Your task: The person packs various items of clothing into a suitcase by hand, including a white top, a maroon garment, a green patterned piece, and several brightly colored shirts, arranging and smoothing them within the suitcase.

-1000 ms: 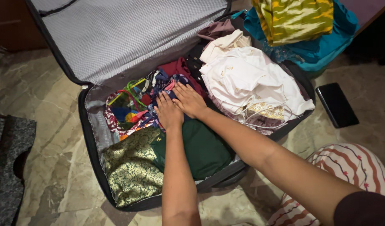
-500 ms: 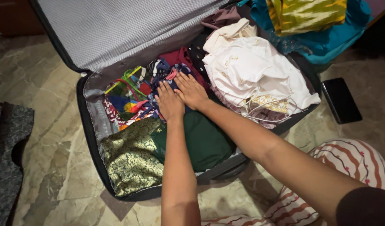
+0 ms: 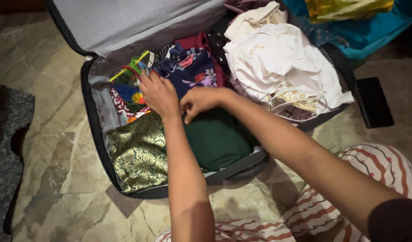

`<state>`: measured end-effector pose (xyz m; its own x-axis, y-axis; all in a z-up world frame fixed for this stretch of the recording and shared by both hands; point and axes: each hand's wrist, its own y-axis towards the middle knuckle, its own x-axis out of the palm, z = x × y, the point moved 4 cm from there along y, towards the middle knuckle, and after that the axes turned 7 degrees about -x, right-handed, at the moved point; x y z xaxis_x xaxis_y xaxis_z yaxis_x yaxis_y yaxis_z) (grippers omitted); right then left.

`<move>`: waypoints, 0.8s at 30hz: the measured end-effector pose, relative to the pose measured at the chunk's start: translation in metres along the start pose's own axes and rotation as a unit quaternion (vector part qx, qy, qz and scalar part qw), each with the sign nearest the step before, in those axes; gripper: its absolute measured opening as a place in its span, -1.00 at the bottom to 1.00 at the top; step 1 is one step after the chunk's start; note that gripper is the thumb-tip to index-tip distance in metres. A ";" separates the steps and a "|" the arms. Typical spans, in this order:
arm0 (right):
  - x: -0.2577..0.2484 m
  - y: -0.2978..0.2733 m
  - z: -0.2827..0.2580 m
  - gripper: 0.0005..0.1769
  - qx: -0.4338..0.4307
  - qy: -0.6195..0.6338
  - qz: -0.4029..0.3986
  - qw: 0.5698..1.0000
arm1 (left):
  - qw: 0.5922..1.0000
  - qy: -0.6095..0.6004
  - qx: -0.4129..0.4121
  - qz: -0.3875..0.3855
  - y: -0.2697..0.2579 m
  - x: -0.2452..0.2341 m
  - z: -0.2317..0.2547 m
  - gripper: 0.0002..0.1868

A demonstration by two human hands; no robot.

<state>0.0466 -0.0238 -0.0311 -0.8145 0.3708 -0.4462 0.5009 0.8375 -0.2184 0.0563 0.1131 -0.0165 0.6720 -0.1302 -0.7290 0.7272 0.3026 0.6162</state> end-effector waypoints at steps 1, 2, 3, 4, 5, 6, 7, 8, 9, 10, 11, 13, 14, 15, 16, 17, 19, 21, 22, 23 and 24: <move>0.007 0.007 -0.001 -0.33 -0.056 -0.101 0.001 0.993 | 1.000 -0.004 0.003 0.013 0.001 -0.001 -0.001 -0.74; 0.011 0.013 -0.001 -0.15 -0.112 -0.201 0.001 0.973 | 1.000 -0.003 0.003 0.015 0.002 -0.001 -0.003 -0.74; 0.013 0.014 0.004 -0.15 -0.113 -0.200 0.001 0.973 | 1.000 0.000 -0.009 0.003 0.000 0.001 -0.004 -0.75; 0.013 0.014 0.011 0.07 -0.079 -0.225 -0.012 0.971 | 1.000 0.003 -0.021 -0.010 -0.001 0.002 -0.006 -0.76; 0.014 0.012 0.018 0.30 -0.044 -0.249 -0.024 0.967 | 1.000 0.003 -0.021 -0.011 -0.002 0.003 -0.006 -0.76; 0.017 0.010 0.020 0.30 -0.044 -0.248 -0.024 0.968 | 0.999 -0.004 -0.030 -0.014 -0.002 0.003 -0.007 -0.76; 0.019 0.008 0.021 0.36 -0.040 -0.240 -0.041 0.969 | 0.999 -0.013 -0.039 -0.014 0.000 0.002 -0.006 -0.77; 0.021 0.006 0.020 0.42 -0.036 -0.232 -0.057 0.970 | 0.999 -0.013 -0.038 -0.014 0.002 0.000 -0.006 -0.77; 0.019 0.004 0.018 0.42 -0.035 -0.232 -0.055 0.970 | 0.999 -0.030 -0.040 -0.005 0.006 -0.003 -0.006 -0.76; 0.015 0.001 0.015 0.36 -0.023 -0.253 -0.050 0.966 | 0.998 -0.046 -0.043 0.004 0.009 -0.006 -0.005 -0.75; 0.009 0.001 0.010 0.30 -0.012 -0.275 -0.046 0.960 | 0.998 -0.046 -0.042 0.007 0.016 -0.009 -0.005 -0.75; 0.009 -0.005 0.002 0.25 0.034 -0.287 -0.079 0.954 | 0.987 -0.127 -0.092 -0.027 0.024 -0.011 -0.013 -0.73; 0.012 -0.009 0.001 0.20 0.080 -0.296 -0.113 0.945 | 0.987 -0.125 -0.093 -0.028 0.028 -0.011 -0.017 -0.73; 0.011 -0.011 -0.004 0.20 0.080 -0.295 -0.115 0.945 | 0.980 -0.160 -0.088 -0.077 0.034 -0.008 -0.021 -0.72; 0.010 -0.014 -0.008 0.11 0.077 -0.273 -0.135 0.949 | 0.969 -0.195 -0.084 -0.125 0.038 -0.004 -0.024 -0.71; 0.008 -0.016 -0.014 0.03 0.072 -0.253 -0.153 0.952 | 0.970 -0.193 -0.084 -0.125 0.041 -0.005 -0.028 -0.71; 0.004 -0.026 -0.026 -0.14 0.067 -0.180 -0.155 0.969 | 0.941 -0.230 -0.036 -0.246 0.044 0.001 -0.029 -0.67; -0.003 -0.034 -0.038 -0.28 0.063 -0.105 -0.155 0.980 | 0.884 -0.305 -0.100 -0.339 0.043 0.005 -0.034 -0.63; -0.009 -0.036 -0.044 -0.33 0.042 -0.020 -0.130 0.991 | 0.807 -0.375 -0.162 -0.427 0.038 0.010 -0.035 -0.59; -0.012 -0.039 -0.050 -0.35 0.021 0.069 -0.105 0.992 | 0.806 -0.373 -0.162 -0.429 0.036 0.007 -0.039 -0.59; -0.016 -0.043 -0.051 -0.35 0.021 0.072 -0.105 0.992 | 0.742 -0.407 -0.208 -0.491 0.030 0.006 -0.042 -0.46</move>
<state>0.0229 -0.0451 0.0300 -0.9337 0.2466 -0.2596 0.3259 0.8855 -0.3311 0.0759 0.1613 -0.0146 -0.1681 -0.9560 -0.2406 0.9297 -0.0725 -0.3611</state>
